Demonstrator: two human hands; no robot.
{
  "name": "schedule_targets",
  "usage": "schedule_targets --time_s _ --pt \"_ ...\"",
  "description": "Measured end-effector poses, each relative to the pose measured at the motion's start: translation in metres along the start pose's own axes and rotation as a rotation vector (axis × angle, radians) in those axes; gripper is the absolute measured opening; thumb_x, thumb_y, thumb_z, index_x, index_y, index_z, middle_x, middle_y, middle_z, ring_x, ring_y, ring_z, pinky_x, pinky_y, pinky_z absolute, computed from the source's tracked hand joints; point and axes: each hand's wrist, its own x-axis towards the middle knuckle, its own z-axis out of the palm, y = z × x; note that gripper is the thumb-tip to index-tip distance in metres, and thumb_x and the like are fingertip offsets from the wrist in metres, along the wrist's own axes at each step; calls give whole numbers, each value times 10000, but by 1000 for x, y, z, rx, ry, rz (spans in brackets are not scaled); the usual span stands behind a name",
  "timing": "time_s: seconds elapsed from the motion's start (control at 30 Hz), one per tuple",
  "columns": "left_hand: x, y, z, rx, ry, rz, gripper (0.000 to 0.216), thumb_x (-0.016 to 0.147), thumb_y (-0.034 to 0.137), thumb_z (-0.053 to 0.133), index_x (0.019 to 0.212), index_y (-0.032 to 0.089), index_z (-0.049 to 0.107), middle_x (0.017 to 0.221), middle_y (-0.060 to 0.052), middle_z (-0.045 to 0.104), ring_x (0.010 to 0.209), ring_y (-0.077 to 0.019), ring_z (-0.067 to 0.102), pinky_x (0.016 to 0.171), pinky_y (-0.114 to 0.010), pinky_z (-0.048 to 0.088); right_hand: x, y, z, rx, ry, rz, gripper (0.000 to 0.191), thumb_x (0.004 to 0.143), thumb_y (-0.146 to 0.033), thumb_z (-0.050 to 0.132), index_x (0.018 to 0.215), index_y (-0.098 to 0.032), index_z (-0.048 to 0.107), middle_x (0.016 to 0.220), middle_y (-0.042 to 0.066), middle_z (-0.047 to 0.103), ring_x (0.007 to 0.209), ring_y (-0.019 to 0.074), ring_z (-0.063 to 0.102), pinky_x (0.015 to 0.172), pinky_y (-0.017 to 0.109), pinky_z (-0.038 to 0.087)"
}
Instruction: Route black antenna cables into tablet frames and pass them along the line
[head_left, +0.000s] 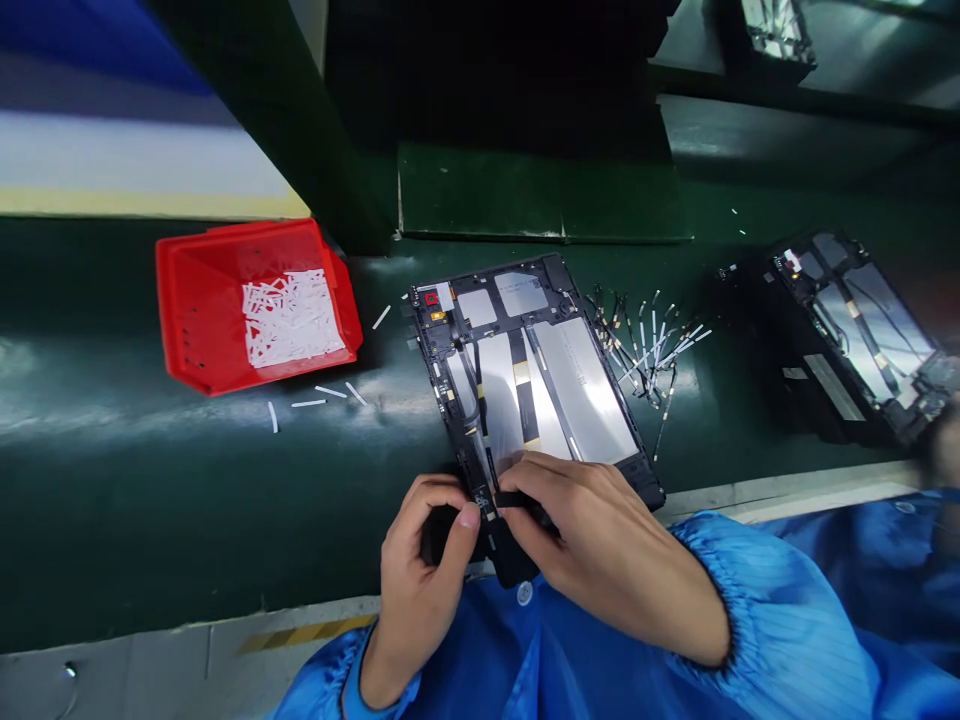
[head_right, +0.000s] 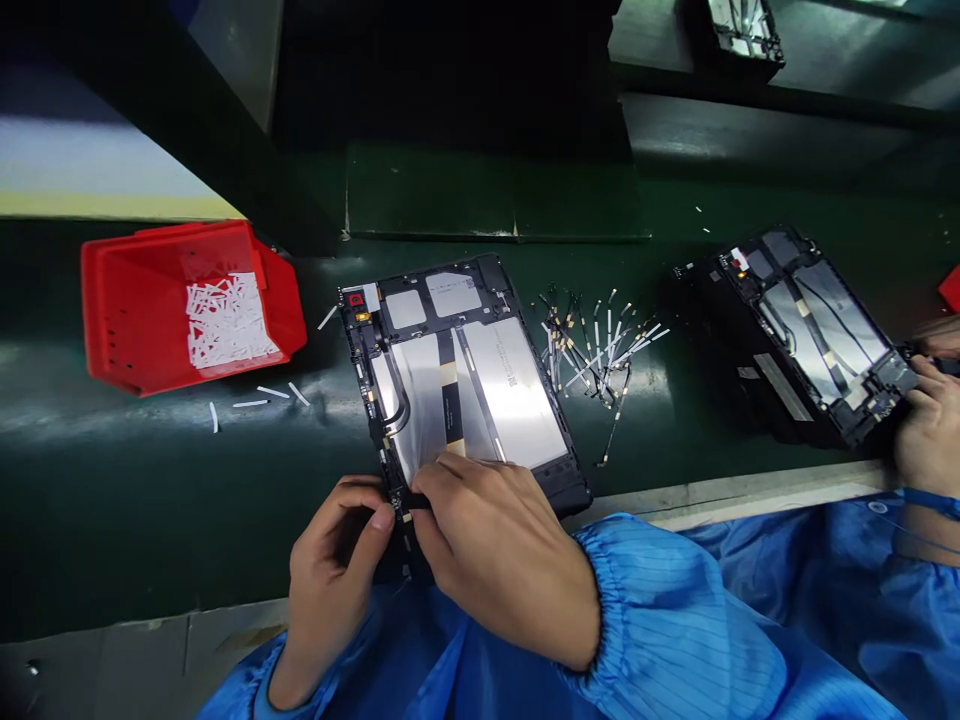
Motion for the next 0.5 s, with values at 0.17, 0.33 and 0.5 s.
schedule_targets --time_s 0.17,0.33,0.5 --pt "1 1 1 50 6 34 97 914 186 543 829 229 563 848 23 546 770 -119 542 671 -205 435 -1 0 2 -6 -6 2 150 943 -179 475 975 -203 620 948 3 634 879 150 604 757 293 432" --pt "4 6 -1 153 -10 108 127 902 161 560 787 215 561 831 9 560 766 -136 559 673 -241 430 -3 1 5 -7 20 -1 147 950 -179 464 956 -199 609 936 1 635 869 146 595 752 291 427" --pt "9 10 -6 214 -91 146 149 894 149 575 763 216 552 821 9 556 755 -130 556 677 -244 421 -2 0 5 -1 27 -7 143 948 -177 468 941 -199 609 925 0 634 858 146 601 732 290 437"
